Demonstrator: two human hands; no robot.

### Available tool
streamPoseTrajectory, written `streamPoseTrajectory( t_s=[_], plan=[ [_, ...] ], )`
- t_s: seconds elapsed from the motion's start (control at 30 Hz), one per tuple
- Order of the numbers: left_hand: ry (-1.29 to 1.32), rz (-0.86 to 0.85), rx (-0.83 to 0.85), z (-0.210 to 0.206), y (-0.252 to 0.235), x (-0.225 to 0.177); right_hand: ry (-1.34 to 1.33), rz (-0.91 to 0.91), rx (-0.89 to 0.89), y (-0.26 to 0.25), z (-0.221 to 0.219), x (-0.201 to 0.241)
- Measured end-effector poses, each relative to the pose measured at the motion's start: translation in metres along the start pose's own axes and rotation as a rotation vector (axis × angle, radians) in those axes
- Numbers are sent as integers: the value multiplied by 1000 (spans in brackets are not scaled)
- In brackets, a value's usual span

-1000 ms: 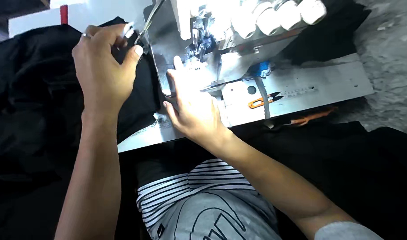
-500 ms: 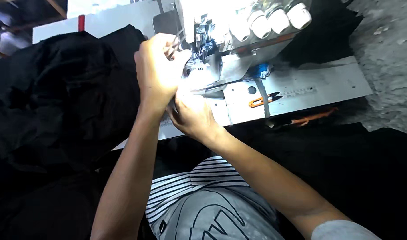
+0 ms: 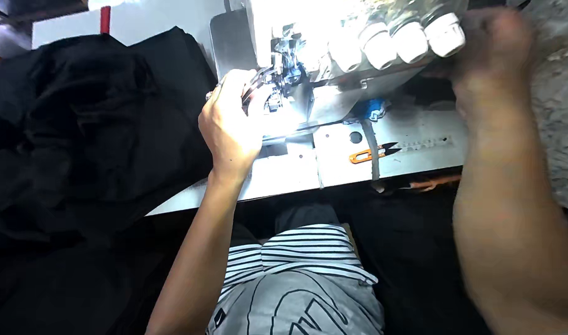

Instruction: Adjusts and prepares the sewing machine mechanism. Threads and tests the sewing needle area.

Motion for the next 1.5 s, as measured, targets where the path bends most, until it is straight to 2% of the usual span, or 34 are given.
streamPoseTrajectory(
  t_s=[0.13, 0.27, 0.33, 0.4, 0.47, 0.57, 0.7, 0.73, 0.87, 1.0, 1.07, 1.13, 1.2, 1.3, 1.4, 1.5],
  plan=[
    [0, -38, -68, -3, 3, 0, -224, -61, 378, -26, -12, 5],
    [-2, -42, -74, -3, 4, 0, -236, -42, 521, -34, -6, 2],
    [-2, -54, -85, -4, 3, 0, -60, -89, 434, -31, -7, 16],
    [-2, -61, -91, -4, 4, -1, 45, -228, 358, -27, -10, 31],
    [-5, -64, -101, -4, 4, -1, -53, -355, 399, -31, -7, 37],
    [2, -66, -110, -5, 4, 0, -123, -304, 562, -41, -1, 34],
    [10, -60, -103, -5, 4, 0, 118, -409, 371, -41, -11, 51],
    [20, -57, -106, -5, 4, 0, 112, -424, 357, -37, -12, 54],
    [34, -53, -122, -7, 4, 2, -60, -360, 473, -40, -5, 43],
    [37, -54, -108, -7, 4, 2, 113, -441, 349, -45, -9, 43],
    [38, -53, -117, -7, 4, 2, 86, -466, 348, -44, -8, 44],
    [29, -58, -139, -8, 4, 3, -55, -376, 482, -41, -2, 37],
    [29, -56, -142, -9, 5, 3, -124, -277, 530, -32, -2, 33],
    [32, -67, -152, -10, 5, 3, 165, -249, 379, -13, -9, 54],
    [24, -56, -154, -8, 6, 3, 389, -488, 272, -9, -19, 90],
    [51, -65, -121, -5, 5, 2, 344, -574, 227, -24, -16, 79]
  ],
)
Point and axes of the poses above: each hand's wrist, its own y-axis away from the middle knuckle, its own z-axis out of the back of the hand, x = y × z, the point moved 1 cm from there along -y, towards the middle knuckle, and after that the axes turned 11 degrees about -z, right-handed, at the moved point
